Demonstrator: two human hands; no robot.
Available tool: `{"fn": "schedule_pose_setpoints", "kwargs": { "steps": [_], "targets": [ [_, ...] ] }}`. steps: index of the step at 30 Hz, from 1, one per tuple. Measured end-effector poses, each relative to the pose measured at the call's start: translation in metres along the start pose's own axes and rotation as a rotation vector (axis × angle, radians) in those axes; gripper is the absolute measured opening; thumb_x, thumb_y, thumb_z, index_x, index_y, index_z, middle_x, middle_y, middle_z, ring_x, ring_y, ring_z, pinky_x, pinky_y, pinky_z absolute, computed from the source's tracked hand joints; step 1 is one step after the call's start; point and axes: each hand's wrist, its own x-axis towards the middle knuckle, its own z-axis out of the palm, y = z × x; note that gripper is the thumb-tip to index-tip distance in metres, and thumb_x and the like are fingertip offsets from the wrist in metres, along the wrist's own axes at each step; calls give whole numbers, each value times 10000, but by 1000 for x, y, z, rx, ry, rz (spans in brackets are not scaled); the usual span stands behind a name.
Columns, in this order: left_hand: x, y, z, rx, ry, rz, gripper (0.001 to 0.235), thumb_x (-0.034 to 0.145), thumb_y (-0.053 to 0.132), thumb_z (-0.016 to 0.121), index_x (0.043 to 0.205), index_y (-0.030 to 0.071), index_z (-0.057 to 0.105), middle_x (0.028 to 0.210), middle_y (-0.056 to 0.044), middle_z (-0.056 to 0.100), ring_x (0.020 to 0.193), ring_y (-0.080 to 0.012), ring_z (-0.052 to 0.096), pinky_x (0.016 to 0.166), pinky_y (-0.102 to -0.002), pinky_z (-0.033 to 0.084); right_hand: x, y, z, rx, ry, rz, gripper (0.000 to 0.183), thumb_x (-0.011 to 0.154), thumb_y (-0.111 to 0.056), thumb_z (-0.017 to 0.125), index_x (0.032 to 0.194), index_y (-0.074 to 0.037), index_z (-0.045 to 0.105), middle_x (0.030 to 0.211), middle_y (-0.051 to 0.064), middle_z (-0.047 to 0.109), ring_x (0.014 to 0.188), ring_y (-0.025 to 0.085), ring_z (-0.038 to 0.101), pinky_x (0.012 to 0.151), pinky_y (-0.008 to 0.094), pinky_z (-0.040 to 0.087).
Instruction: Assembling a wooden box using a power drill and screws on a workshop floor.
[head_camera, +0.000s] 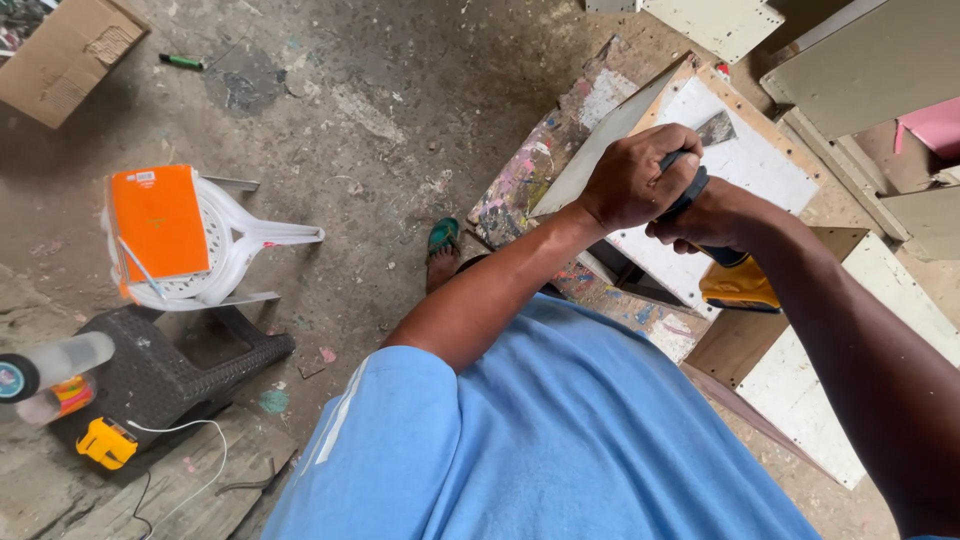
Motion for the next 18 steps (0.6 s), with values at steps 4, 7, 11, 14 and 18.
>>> {"fn": "schedule_pose_setpoints", "kwargs": {
  "steps": [4, 7, 11, 14, 18],
  "targets": [
    [4, 2, -5, -4, -59, -34, 175, 976, 405, 543, 965, 284, 669, 909, -27, 700, 872, -264, 744, 859, -394, 598, 1, 4, -4, -3, 49, -17, 114, 716, 42, 748, 796, 113, 706, 665, 272, 665, 539, 340, 697, 527, 455, 613],
    [-2, -12, -13, -199, -137, -132, 233, 986, 403, 525, 1037, 244, 688, 1058, -125, 722, 983, -385, 729, 946, -525, 561, -23, -3, 0, 9, 86, -33, 137, 704, 41, 728, 822, 108, 706, 688, 281, 679, 596, 347, 718, 569, 468, 616],
    [2, -59, -44, -291, 133, -429, 412, 995, 498, 473, 1136, 162, 667, 1206, -44, 626, 1025, -237, 657, 908, -430, 459, -73, 1, -14, 86, 237, 39, 227, 737, -35, 775, 949, 39, 749, 728, 213, 728, 628, 291, 702, 600, 414, 567],
    [-31, -73, -58, 125, -81, -728, 451, 912, 528, 580, 1182, 166, 569, 1058, -40, 667, 914, -220, 660, 740, -378, 510, -104, 39, -16, 318, 354, 3, 332, 800, 43, 689, 1133, 49, 685, 845, 215, 697, 697, 283, 644, 636, 409, 517],
    [-64, -87, -46, 310, -381, -793, 463, 796, 455, 799, 1050, 140, 575, 1010, -48, 631, 843, -205, 590, 697, -357, 420, -123, 72, -17, 597, 463, -244, 451, 774, 56, 612, 1225, 46, 614, 1124, 146, 672, 668, 260, 630, 639, 399, 580]
  ]
}}
